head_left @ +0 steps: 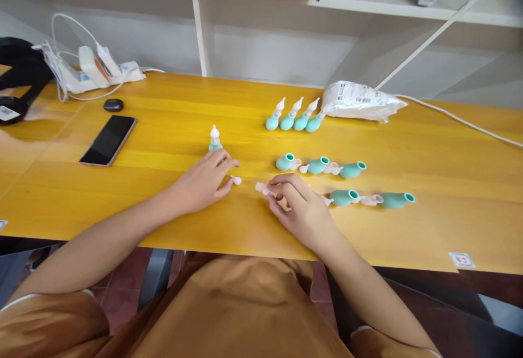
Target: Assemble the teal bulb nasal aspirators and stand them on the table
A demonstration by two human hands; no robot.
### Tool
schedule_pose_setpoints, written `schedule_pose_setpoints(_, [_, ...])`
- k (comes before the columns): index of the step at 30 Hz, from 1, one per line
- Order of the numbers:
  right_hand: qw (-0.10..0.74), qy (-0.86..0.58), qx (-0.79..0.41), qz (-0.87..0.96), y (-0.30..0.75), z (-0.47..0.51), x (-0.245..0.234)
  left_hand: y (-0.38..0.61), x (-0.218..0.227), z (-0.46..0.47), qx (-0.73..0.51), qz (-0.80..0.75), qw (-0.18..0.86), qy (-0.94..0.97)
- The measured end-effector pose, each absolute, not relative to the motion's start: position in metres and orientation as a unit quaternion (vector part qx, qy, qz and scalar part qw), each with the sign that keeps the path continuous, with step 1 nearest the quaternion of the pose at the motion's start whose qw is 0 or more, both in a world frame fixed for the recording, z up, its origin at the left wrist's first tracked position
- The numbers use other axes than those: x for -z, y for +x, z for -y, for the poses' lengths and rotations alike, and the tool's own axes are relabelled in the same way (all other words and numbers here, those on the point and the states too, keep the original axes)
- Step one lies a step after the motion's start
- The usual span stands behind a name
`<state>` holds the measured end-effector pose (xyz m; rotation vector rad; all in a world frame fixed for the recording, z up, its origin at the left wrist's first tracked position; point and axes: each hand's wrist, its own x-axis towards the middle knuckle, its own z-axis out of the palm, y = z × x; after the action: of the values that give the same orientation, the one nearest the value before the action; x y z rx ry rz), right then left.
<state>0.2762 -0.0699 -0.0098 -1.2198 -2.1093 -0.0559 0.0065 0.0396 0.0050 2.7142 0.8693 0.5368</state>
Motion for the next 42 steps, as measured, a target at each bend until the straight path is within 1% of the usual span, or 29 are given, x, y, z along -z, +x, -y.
schedule_pose_setpoints(3, [0.317,-0.447,-0.027,0.836,0.276,0.069,0.012,0.010,0.008,-0.040,-0.122,-0.251,0.093,0.956])
schedule_pose_setpoints(7, [0.271,-0.447,-0.089,0.847,0.276,0.068,0.014,0.012,0.017,-0.038,-0.121,-0.232,0.107,0.959])
schedule_pose_setpoints(11, [0.231,-0.463,-0.068,0.853,0.275,0.069,0.015,0.014,0.016,-0.032,-0.128,-0.223,0.144,0.956])
schedule_pose_setpoints(14, [0.223,-0.466,-0.044,0.855,0.275,0.071,0.014,0.016,0.012,-0.026,-0.140,-0.211,0.174,0.952])
schedule_pose_setpoints(22, [0.267,-0.441,-0.025,0.857,0.274,0.072,0.006,0.016,0.000,-0.018,-0.198,-0.180,0.230,0.935])
schedule_pose_setpoints(33, [0.324,-0.429,-0.015,0.843,0.273,0.072,0.007,0.019,-0.001,-0.012,-0.216,-0.256,0.350,0.875])
schedule_pose_setpoints(39, [0.368,-0.403,-0.038,0.837,0.274,0.072,0.007,0.020,-0.004,-0.012,-0.213,-0.261,0.400,0.852])
schedule_pose_setpoints(42, [0.375,-0.398,-0.048,0.836,0.274,0.072,0.005,0.020,-0.004,-0.011,-0.211,-0.250,0.428,0.842])
